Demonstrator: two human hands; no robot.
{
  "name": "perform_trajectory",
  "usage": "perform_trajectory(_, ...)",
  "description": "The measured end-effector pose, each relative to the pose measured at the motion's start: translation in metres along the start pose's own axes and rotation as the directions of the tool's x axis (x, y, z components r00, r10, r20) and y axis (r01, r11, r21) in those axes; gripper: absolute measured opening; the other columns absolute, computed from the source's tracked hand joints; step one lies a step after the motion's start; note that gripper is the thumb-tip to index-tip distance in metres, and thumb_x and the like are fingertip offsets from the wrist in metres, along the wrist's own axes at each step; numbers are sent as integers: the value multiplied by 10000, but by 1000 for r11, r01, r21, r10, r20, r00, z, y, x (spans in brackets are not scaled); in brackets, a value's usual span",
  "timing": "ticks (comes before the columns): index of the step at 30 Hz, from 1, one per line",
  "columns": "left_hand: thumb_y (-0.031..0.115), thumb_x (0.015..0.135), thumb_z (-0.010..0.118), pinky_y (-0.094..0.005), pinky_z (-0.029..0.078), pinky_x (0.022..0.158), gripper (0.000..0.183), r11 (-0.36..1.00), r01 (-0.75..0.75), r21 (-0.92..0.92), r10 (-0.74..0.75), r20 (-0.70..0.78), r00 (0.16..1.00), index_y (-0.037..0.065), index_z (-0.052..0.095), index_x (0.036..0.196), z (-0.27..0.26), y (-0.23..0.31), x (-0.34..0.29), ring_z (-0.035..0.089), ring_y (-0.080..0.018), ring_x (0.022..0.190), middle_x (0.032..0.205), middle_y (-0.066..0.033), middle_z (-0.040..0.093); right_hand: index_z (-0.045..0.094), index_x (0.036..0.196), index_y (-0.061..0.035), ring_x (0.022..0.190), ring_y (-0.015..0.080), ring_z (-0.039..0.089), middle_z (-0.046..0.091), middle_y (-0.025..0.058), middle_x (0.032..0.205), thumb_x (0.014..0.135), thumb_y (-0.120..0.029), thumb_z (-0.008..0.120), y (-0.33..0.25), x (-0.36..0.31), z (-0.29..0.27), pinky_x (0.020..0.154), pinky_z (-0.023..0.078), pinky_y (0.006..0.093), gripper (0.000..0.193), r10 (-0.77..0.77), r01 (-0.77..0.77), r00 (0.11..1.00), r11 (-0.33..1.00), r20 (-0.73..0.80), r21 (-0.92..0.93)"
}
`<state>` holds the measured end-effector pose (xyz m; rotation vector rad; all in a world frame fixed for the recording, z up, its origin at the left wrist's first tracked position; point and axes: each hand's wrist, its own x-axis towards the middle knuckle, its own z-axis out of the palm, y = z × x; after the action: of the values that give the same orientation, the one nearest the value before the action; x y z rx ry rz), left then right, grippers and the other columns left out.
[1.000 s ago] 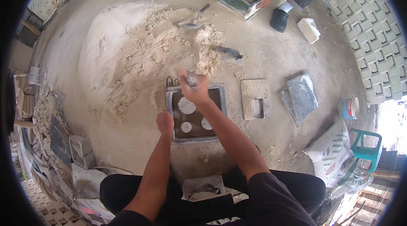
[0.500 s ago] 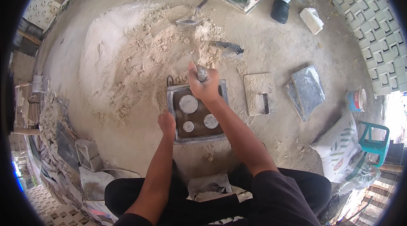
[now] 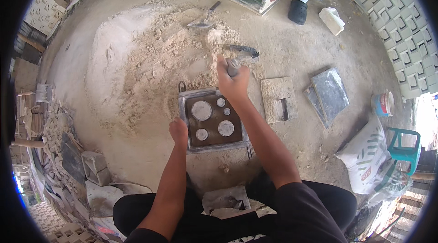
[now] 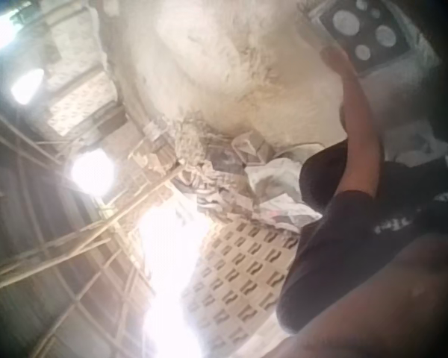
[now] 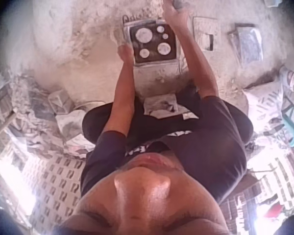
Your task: The person packs a fine construction material into a square metal mold using a small trowel and a wooden block to create ventilation bricks. They repeatedly scoop material into the mold, pack it down firmly using the wooden block, and level the surface with the trowel.
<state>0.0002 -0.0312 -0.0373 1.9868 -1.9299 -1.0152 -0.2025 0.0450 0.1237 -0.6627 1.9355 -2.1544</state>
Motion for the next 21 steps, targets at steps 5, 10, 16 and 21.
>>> perform_trajectory(5, 325, 900, 337, -517, 452, 865, 530, 1000, -24, 1, 24, 11, 1000, -112, 636, 929, 2, 6, -1, 590, -474, 953, 992, -332, 612, 433, 531, -30, 481, 29, 310, 382, -66, 485, 917, -160, 580, 11, 0, -9, 405, 230, 289, 432, 81, -81, 997, 984, -2, -157)
perform_trajectory(10, 319, 907, 335, -517, 457, 858, 523, 999, -34, 32, 34, -3, 999, -109, 634, 926, -3, 5, -7, 590, -468, 958, 995, -329, 612, 458, 544, -27, 484, 53, 311, 367, -6, 465, 910, -179, 589, 4, -22, -16, 408, 254, 318, 418, -77, 72, 997, 985, -28, -155)
perform_trajectory(16, 320, 908, 342, -516, 464, 853, 520, 990, -113, 84, 115, -25, 993, -107, 638, 919, -3, -5, 4, 600, -469, 938, 975, -323, 621, 454, 564, -2, 490, 80, 315, 364, 51, 467, 906, -174, 582, -9, -20, -8, 416, 270, 346, 403, -62, 26, 988, 968, -138, -249)
perform_trajectory(21, 330, 911, 347, -518, 467, 849, 529, 997, -69, 32, 70, -6, 998, -110, 641, 920, 8, 8, -4, 600, -469, 939, 973, -325, 621, 441, 558, -4, 489, 69, 312, 353, 19, 463, 917, -164, 565, 20, -15, -24, 419, 257, 336, 413, -191, 204, 979, 918, 71, -341)
